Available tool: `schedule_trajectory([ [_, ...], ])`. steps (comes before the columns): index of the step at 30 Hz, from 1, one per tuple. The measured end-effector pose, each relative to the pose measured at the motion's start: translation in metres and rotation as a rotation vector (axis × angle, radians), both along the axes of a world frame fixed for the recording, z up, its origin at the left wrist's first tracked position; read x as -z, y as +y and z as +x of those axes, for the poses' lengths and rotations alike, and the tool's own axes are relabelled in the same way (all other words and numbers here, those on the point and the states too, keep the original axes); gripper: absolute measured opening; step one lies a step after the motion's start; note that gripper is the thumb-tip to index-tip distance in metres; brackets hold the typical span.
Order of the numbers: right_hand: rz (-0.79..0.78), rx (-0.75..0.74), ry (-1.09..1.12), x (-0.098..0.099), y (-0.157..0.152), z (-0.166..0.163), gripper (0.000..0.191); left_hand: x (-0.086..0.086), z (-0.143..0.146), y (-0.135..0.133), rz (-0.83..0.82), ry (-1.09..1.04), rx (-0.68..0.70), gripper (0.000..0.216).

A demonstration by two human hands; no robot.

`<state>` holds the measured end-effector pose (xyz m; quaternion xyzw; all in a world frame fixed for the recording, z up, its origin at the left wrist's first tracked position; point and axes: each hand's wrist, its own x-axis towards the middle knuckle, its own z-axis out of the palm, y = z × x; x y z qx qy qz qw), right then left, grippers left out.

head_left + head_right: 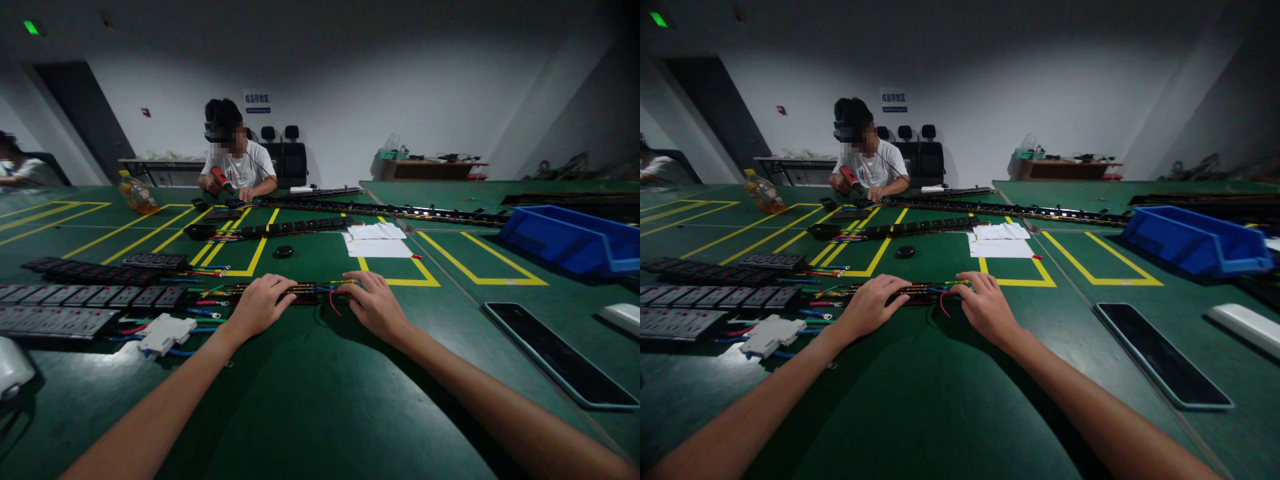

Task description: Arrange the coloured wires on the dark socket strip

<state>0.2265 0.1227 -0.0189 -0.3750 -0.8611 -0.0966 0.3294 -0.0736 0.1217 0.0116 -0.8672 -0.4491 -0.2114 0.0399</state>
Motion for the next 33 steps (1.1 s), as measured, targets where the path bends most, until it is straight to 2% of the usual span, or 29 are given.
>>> schedule_trajectory([
  [9, -0.007, -0.010, -0.037, -0.0022, -0.0014, -0.0020, 0.037, 0.0003, -0.0002, 0.0000, 0.007, 0.003, 0.003, 0.028],
  [18, 0.149, -0.045, -0.177, -0.0098, -0.0041, -0.0001, 0.038, 0.0006, -0.0002, 0.0002, 0.001, 0.015, -0.001, 0.029],
  [26, 0.095, 0.046, -0.123, -0.0043, -0.0017, 0.0011, 0.037, 0.0001, -0.0010, 0.0001, 0.002, 0.000, 0.000, 0.028],
  [33, 0.070, -0.045, -0.117, -0.0062, -0.0011, 0.0035, 0.043, 0.0016, -0.0016, 0.0005, 0.013, -0.013, 0.016, 0.027],
])
